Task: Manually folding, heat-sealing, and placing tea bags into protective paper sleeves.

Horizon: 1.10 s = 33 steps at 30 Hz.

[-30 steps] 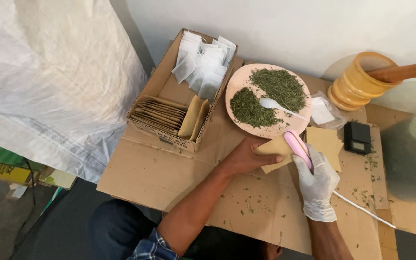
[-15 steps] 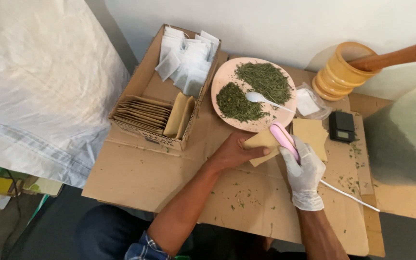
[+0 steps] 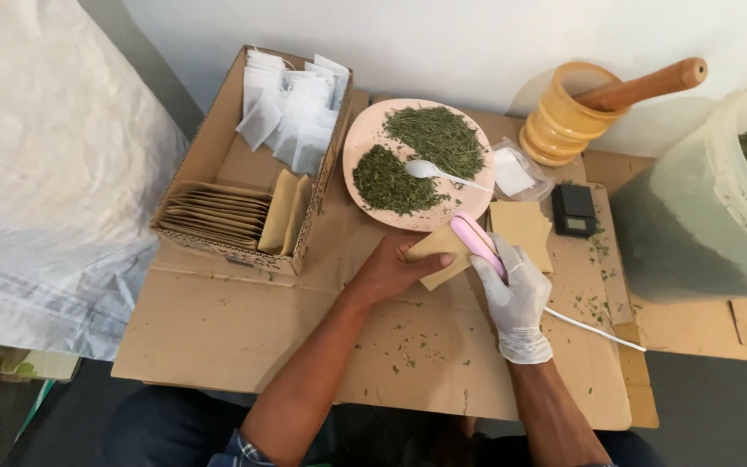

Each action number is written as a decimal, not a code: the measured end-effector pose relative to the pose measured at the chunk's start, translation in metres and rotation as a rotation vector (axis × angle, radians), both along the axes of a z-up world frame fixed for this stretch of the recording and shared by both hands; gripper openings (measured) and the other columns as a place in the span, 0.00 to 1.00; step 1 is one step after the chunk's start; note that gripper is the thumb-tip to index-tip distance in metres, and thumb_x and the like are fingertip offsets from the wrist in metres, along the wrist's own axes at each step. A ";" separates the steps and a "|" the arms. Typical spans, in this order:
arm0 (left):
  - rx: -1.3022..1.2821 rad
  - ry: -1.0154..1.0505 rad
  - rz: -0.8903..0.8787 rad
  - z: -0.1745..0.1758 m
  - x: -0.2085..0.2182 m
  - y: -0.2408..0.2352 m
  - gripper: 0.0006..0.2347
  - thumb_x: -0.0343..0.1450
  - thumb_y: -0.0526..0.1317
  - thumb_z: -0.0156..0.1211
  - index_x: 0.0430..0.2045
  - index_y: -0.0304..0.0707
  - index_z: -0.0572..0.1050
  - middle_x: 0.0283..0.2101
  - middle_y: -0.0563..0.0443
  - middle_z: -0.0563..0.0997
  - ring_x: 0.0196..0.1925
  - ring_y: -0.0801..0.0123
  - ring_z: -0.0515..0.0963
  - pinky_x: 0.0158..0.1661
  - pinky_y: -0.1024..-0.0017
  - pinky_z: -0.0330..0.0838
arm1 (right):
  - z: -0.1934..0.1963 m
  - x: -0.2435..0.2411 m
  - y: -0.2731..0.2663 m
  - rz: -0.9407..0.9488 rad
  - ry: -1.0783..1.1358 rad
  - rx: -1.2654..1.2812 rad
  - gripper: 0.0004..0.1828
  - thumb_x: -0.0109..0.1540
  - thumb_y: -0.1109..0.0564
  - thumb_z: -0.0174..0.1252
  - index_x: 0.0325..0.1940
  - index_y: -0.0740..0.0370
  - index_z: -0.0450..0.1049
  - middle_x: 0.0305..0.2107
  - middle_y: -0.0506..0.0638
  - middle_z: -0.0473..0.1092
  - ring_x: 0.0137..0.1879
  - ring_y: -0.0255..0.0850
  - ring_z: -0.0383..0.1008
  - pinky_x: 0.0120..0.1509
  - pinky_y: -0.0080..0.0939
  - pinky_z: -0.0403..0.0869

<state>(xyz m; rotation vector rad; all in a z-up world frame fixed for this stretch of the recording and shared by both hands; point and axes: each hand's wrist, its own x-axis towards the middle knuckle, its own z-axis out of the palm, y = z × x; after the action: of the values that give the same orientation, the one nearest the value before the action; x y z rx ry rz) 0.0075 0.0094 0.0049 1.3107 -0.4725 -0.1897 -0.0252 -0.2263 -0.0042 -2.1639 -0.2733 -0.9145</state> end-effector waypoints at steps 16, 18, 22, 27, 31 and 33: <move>0.043 -0.034 0.007 0.022 -0.005 0.002 0.11 0.76 0.42 0.77 0.48 0.36 0.89 0.41 0.40 0.91 0.47 0.65 0.85 0.55 0.59 0.78 | -0.018 0.005 -0.011 -0.026 0.008 0.002 0.18 0.66 0.48 0.78 0.58 0.53 0.87 0.38 0.52 0.81 0.42 0.51 0.83 0.51 0.46 0.79; 0.043 -0.050 0.011 0.021 -0.007 0.002 0.10 0.76 0.42 0.77 0.46 0.36 0.89 0.39 0.42 0.91 0.46 0.67 0.84 0.53 0.61 0.78 | -0.020 0.006 -0.014 -0.029 0.016 -0.004 0.19 0.65 0.47 0.78 0.59 0.52 0.88 0.38 0.51 0.81 0.43 0.51 0.84 0.51 0.46 0.79; 0.040 -0.053 0.007 0.029 -0.011 0.004 0.11 0.77 0.44 0.75 0.46 0.37 0.89 0.39 0.41 0.91 0.45 0.67 0.83 0.53 0.60 0.78 | -0.014 0.003 -0.009 -0.019 0.014 0.005 0.19 0.65 0.48 0.78 0.59 0.53 0.87 0.38 0.52 0.81 0.43 0.52 0.84 0.51 0.47 0.79; 0.038 -0.054 0.000 0.019 -0.006 0.002 0.08 0.76 0.41 0.76 0.45 0.38 0.89 0.40 0.48 0.91 0.46 0.72 0.81 0.55 0.65 0.78 | -0.011 0.002 -0.009 -0.015 0.019 0.020 0.19 0.65 0.47 0.78 0.59 0.53 0.87 0.39 0.51 0.81 0.44 0.51 0.84 0.52 0.47 0.79; 0.032 -0.050 -0.001 0.004 -0.005 0.000 0.09 0.77 0.41 0.75 0.48 0.37 0.89 0.43 0.44 0.91 0.48 0.70 0.82 0.55 0.62 0.77 | -0.021 0.005 -0.015 -0.005 0.019 0.009 0.19 0.66 0.49 0.77 0.59 0.54 0.87 0.38 0.53 0.81 0.44 0.53 0.84 0.52 0.47 0.79; 0.034 -0.036 -0.003 -0.004 -0.005 -0.001 0.09 0.77 0.41 0.75 0.48 0.38 0.89 0.43 0.44 0.91 0.48 0.70 0.81 0.55 0.63 0.77 | -0.025 0.006 -0.018 -0.010 0.027 0.000 0.19 0.65 0.49 0.78 0.60 0.52 0.87 0.38 0.52 0.81 0.44 0.52 0.84 0.52 0.47 0.79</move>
<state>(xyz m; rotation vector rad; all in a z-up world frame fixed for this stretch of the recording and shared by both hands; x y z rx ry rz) 0.0030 0.0085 0.0012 1.3485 -0.5036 -0.1771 -0.0191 -0.2439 -0.0292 -2.1781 -0.2489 -0.8903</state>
